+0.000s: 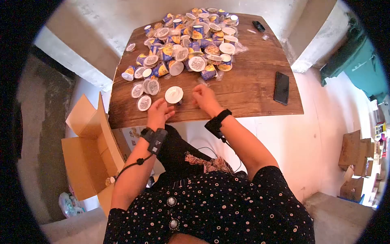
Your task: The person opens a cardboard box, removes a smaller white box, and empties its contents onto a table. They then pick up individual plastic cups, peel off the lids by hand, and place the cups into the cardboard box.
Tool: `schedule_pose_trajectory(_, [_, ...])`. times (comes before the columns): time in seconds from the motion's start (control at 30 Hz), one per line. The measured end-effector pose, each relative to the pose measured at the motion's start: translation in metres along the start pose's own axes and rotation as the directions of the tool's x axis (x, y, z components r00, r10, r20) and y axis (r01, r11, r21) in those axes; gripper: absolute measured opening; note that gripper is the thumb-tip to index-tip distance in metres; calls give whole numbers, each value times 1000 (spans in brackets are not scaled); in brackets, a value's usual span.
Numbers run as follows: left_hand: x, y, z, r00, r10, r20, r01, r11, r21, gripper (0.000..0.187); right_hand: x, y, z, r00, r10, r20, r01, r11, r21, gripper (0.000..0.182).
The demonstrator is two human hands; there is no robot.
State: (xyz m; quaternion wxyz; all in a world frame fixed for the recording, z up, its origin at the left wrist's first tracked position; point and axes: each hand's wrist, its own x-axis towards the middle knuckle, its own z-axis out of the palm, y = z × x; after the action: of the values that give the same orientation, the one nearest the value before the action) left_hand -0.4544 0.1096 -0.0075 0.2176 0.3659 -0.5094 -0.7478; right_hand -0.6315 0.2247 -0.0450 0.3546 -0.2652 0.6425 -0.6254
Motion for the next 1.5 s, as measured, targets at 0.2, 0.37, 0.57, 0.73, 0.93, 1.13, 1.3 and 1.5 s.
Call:
schedule_pose_trajectory(0.2, [4, -27, -2, 996, 45, 73, -56, 986, 160, 36, 16, -23, -21, 972, 209, -110, -145, 894, 424, 22])
schedule_pose_trajectory(0.37, [3, -26, -7, 997, 48, 65, -57, 989, 137, 36, 25, -21, -5, 977, 199, -77, -161, 924, 346, 19])
schedule_pose_trajectory(0.57, [-2, -20, -7, 997, 57, 48, -62, 991, 115, 37, 16, 11, -25, 799, -536, -273, 281, 733, -619, 13])
schedule_pose_trajectory(0.73, [-4, -17, -4, 997, 65, 51, -68, 997, 47, 37, 19, -11, -20, 878, -420, -231, 35, 536, -843, 18])
schedule_pose_trajectory(0.93, [-4, -21, -13, 996, 80, 28, -78, 996, -48, 40, 21, -14, -13, 940, -227, -253, -92, 546, -833, 22])
schedule_pose_trajectory(1.13, [-8, -20, -13, 996, 84, 43, -81, 994, -77, 41, 8, 7, -14, 961, -213, -174, 44, 745, -666, 23])
schedule_pose_trajectory(1.3, [-10, -21, -18, 990, 119, 80, -111, 989, -102, 41, -7, 4, 0, 994, 4, -107, -5, 1000, -9, 16])
schedule_pose_trajectory(1.5, [-10, -22, -22, 989, 128, 77, -123, 990, -70, 40, -15, -22, 15, 995, -11, -101, 25, 990, 140, 18])
